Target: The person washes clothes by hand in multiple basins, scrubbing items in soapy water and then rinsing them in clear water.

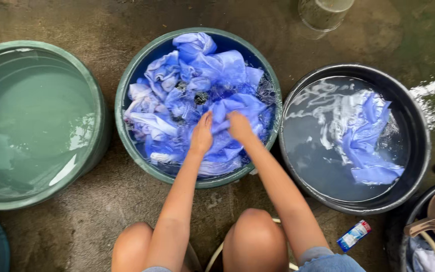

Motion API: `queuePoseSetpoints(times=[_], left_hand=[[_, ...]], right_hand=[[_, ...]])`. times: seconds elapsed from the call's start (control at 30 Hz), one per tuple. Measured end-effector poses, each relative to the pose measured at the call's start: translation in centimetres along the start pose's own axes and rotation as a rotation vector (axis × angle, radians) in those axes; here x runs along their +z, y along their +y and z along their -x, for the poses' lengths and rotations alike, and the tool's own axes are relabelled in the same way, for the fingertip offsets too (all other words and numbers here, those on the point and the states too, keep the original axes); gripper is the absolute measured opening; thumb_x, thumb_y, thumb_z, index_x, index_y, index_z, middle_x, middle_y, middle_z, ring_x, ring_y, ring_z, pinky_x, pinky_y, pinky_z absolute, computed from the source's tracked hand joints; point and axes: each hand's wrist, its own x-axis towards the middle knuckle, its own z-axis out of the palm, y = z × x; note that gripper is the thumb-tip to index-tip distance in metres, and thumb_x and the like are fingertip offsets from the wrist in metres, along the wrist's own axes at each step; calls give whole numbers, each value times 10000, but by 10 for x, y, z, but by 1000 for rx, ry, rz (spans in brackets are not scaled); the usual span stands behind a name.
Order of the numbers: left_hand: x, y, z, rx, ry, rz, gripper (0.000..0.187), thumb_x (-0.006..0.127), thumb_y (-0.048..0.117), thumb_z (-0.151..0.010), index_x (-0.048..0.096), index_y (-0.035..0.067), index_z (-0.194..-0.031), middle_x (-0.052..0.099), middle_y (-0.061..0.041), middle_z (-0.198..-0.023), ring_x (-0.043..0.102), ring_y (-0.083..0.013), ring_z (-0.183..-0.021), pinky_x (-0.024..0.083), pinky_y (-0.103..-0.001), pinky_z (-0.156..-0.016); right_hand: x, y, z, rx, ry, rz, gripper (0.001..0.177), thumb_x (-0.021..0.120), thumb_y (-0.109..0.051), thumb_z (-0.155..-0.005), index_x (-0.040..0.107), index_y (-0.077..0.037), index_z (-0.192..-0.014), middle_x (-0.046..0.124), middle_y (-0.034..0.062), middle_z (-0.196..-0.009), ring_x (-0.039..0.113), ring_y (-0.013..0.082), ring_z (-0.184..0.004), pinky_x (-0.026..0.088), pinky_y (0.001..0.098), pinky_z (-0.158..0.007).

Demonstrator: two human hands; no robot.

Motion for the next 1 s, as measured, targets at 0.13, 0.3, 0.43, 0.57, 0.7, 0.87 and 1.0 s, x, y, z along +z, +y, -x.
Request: queuePoseSetpoints(times=[0.13, 0.3, 0.43, 0.57, 0.7, 0.87, 1.0], left_hand=[[10, -15, 11, -57, -232, -89, 758, 562, -34, -790, 417, 45, -1529, 505, -244, -1491, 660, -444, -1032, 528, -520, -887], [-34, 8, -35, -274, -66, 118, 403, 617, 45, -800, 708, 98, -1189, 740, -170, -1132, 701, -388, -1047, 548, -489, -918], [-96, 80, -77, 64, 65, 258, 385, 717, 124, -778, 687, 29, -1149, 719, -199, -1101, 688, -399, -1014, 559, -458, -872], [-165, 105, -84, 154, 178, 539, 640, 843, 278, -778, 589, 123, -1344, 644, -132, -1346, 645, -315, -1230, 515, -412, -1074], [-167, 134, -96, 358, 543, 528, 1129, 962, 405, -681, 288, 114, -1539, 320, -161, -1567, 352, -377, -1448, 287, -485, -1240], [-154, 103, -101, 105, 395, 301, 1003, 963, 289, -633, 411, 88, -1446, 547, -143, -1427, 523, -379, -1341, 327, -528, -1194], [-108, 49, -92, 7, 158, 242, 743, 938, 246, -732, 546, 126, -1352, 663, -115, -1262, 616, -374, -1202, 455, -455, -1065]], right_hand=[[40, 6, 0, 155, -59, -103, 303, 698, -180, -863, 628, -57, -1131, 696, 243, -1096, 679, 436, -1048, 543, 534, -926], [-9, -33, -9, 144, 91, -547, 935, 814, -246, -609, 372, 51, -1377, 622, 344, -1124, 621, 493, -1044, 516, 535, -852], [-69, -72, -28, 220, 238, -518, 458, 717, -293, -969, 623, -46, -1343, 707, 264, -1209, 690, 417, -1146, 544, 480, -949], [-183, -105, -50, 8, 274, -413, 383, 821, -270, -839, 714, -10, -1099, 759, 216, -1003, 753, 359, -979, 571, 411, -836], [-267, -168, -53, 32, 218, -710, 394, 874, -214, -843, 686, -2, -1117, 747, 120, -1026, 715, 183, -928, 571, 303, -822], [-284, -177, -38, -12, 411, -987, 359, 887, -155, -911, 693, -11, -1177, 737, 44, -1122, 708, 126, -1028, 585, 277, -935], [-213, -117, -40, 242, 614, -770, 330, 869, -198, -896, 701, -5, -1104, 755, 79, -1057, 723, 148, -958, 585, 299, -860]])
